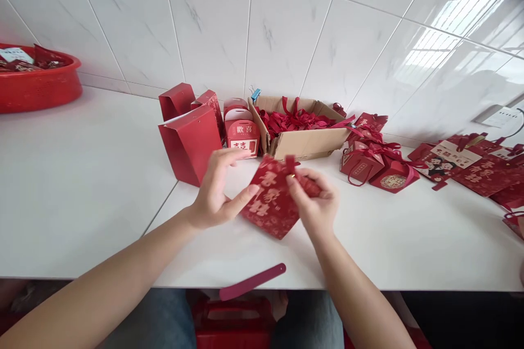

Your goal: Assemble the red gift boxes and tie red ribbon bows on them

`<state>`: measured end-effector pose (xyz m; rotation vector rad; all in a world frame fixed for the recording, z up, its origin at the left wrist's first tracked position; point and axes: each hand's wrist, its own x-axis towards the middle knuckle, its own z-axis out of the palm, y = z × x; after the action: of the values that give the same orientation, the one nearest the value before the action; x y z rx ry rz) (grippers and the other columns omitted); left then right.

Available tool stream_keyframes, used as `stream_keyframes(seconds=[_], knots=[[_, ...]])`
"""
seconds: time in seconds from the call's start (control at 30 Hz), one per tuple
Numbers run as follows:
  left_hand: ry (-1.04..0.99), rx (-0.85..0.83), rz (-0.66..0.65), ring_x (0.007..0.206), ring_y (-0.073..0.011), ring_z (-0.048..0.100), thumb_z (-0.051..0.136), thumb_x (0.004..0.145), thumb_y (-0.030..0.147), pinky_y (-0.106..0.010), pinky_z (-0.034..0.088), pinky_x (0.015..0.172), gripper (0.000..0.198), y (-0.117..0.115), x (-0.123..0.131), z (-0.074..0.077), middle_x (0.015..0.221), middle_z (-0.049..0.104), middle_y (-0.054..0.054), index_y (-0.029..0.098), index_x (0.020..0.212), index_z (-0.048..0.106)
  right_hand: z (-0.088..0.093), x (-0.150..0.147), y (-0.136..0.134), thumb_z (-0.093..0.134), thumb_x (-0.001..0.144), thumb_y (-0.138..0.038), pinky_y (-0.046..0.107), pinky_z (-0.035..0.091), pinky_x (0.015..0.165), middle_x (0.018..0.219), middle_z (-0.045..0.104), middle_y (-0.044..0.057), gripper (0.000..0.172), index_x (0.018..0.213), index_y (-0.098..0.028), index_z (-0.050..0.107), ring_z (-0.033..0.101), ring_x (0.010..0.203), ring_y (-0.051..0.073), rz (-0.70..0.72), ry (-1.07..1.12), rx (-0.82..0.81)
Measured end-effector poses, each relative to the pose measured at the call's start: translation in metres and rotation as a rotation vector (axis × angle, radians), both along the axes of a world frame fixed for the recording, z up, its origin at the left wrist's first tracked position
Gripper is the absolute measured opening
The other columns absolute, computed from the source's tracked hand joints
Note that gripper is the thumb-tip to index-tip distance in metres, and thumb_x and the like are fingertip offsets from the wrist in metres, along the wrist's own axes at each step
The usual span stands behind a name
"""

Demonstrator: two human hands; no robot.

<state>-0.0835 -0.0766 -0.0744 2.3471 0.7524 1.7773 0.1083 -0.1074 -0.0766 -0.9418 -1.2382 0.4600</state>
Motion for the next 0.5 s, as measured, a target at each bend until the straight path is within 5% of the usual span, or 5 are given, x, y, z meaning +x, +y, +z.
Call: stream_keyframes(seconds=[0.13, 0.23, 0.3, 0.4, 0.5], knots=[[-0.081, 0.132, 0.309, 0.111, -0.0283, 0.049, 0.069, 0.072, 0.025, -0.04, 0.049, 0.079, 0.063, 0.017, -0.005, -0.006, 0.122, 0.049, -0.013, 0.021, 0.129, 0.042, 0.004, 0.039, 0.025, 0.074, 0.071, -0.033, 0.031, 0.055, 0.066, 0.077, 0.066, 0.003, 0.022, 0.083, -0.017, 0.065, 0.064, 0.068, 0.016, -0.42, 0.109, 0.055], [-0.086, 0.186, 0.463, 0.118, -0.0325, 0.044, 0.07, 0.07, 0.027, -0.047, 0.046, 0.085, 0.065, 0.025, -0.008, -0.005, 0.125, 0.045, -0.015, 0.021, 0.128, 0.04, 0.0, 0.065, 0.042, 0.067, 0.075, -0.032, 0.046, 0.051, 0.091, 0.101, 0.064, 0.01, 0.029, 0.099, -0.017, 0.061, 0.062, 0.098, 0.025, -0.671, 0.014, 0.092], [-0.105, 0.217, 0.581, 0.124, -0.0345, 0.039, 0.071, 0.07, 0.031, -0.052, 0.041, 0.094, 0.067, 0.028, -0.012, -0.003, 0.13, 0.042, -0.016, 0.022, 0.129, 0.04, -0.007, 0.072, 0.051, 0.068, 0.071, -0.03, 0.055, 0.039, 0.104, 0.121, 0.055, 0.018, 0.049, 0.116, -0.014, 0.055, 0.05, 0.12, 0.032, -0.812, -0.11, 0.01], [-0.204, 0.188, 0.744, 0.134, -0.0345, 0.03, 0.071, 0.073, 0.041, -0.055, 0.031, 0.104, 0.071, 0.035, -0.026, 0.001, 0.139, 0.035, -0.015, 0.023, 0.133, 0.037, -0.017, 0.066, 0.056, 0.066, 0.069, -0.026, 0.064, 0.028, 0.107, 0.143, 0.032, 0.025, 0.067, 0.131, -0.012, 0.045, 0.028, 0.137, 0.04, -0.909, -0.279, -0.08], [-0.311, 0.054, 0.827, 0.137, -0.0339, 0.029, 0.069, 0.075, 0.052, -0.057, 0.028, 0.102, 0.08, 0.047, -0.046, -0.002, 0.145, 0.033, -0.012, 0.025, 0.138, 0.029, -0.025, 0.047, 0.053, 0.06, 0.074, -0.024, 0.066, 0.024, 0.107, 0.147, 0.021, 0.023, 0.064, 0.134, -0.015, 0.042, 0.021, 0.14, 0.04, -0.85, -0.437, -0.003]])
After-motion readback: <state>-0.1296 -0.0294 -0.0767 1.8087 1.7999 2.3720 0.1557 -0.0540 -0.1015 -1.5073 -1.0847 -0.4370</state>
